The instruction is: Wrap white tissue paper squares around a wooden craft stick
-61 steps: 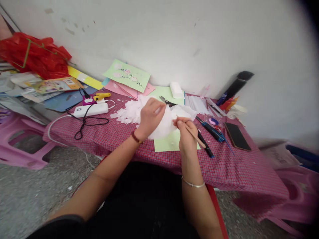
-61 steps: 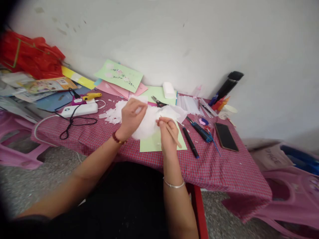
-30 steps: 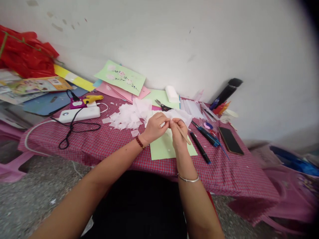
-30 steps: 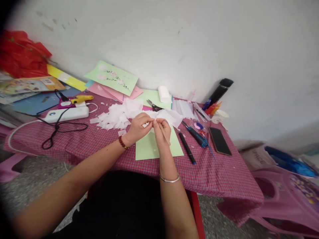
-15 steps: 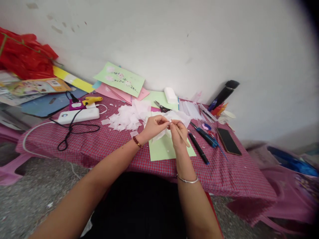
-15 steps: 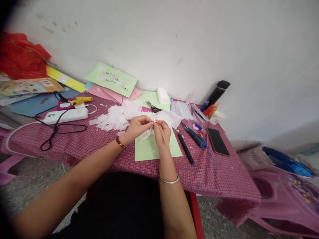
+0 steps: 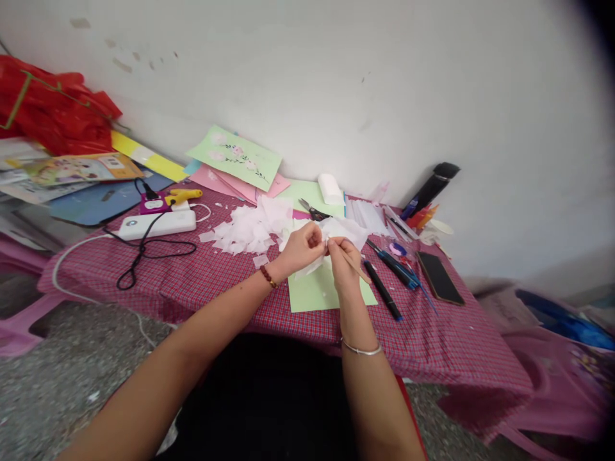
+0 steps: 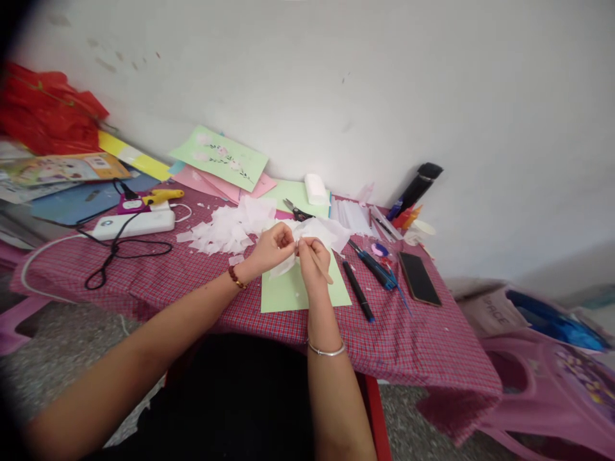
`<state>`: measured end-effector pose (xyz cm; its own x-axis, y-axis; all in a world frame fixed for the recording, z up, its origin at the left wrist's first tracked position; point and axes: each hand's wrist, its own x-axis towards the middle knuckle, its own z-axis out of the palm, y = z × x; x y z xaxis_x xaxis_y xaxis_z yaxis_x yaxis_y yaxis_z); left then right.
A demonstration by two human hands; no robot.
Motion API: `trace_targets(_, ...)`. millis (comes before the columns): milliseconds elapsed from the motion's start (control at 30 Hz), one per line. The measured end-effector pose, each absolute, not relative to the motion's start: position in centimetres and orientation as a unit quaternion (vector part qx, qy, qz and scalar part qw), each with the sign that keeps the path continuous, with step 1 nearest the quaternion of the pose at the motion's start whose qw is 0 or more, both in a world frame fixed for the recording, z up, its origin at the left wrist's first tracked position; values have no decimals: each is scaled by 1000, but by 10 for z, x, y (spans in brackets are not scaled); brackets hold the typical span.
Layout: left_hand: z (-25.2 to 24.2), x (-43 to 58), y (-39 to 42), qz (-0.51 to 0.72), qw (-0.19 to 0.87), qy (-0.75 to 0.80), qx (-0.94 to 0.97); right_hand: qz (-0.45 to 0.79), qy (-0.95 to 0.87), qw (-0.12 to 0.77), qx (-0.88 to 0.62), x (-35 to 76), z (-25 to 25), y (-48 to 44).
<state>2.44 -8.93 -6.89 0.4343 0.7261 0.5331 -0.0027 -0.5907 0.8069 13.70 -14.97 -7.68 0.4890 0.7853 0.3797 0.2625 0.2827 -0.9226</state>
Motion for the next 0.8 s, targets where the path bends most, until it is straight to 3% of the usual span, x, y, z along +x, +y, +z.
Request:
trace_targets(133, -72, 25, -86, 437, 395, 207, 781, 187, -470, 643, -574, 137, -74, -151)
trace_targets(333, -69, 17, -76, 334, 271, 209, 878, 168, -487, 627, -584, 138, -68, -159)
trace_targets(533, -69, 10, -65, 343, 224, 251, 877, 188, -478, 649, -562, 144, -69, -161)
trace_targets(667, -64, 1, -53, 366, 254, 294, 846, 213, -443, 690, -532, 152, -72, -160)
trace_targets(800, -55, -18, -40, 375, 369, 282, 802, 224, -389, 728, -519, 159, -75, -157)
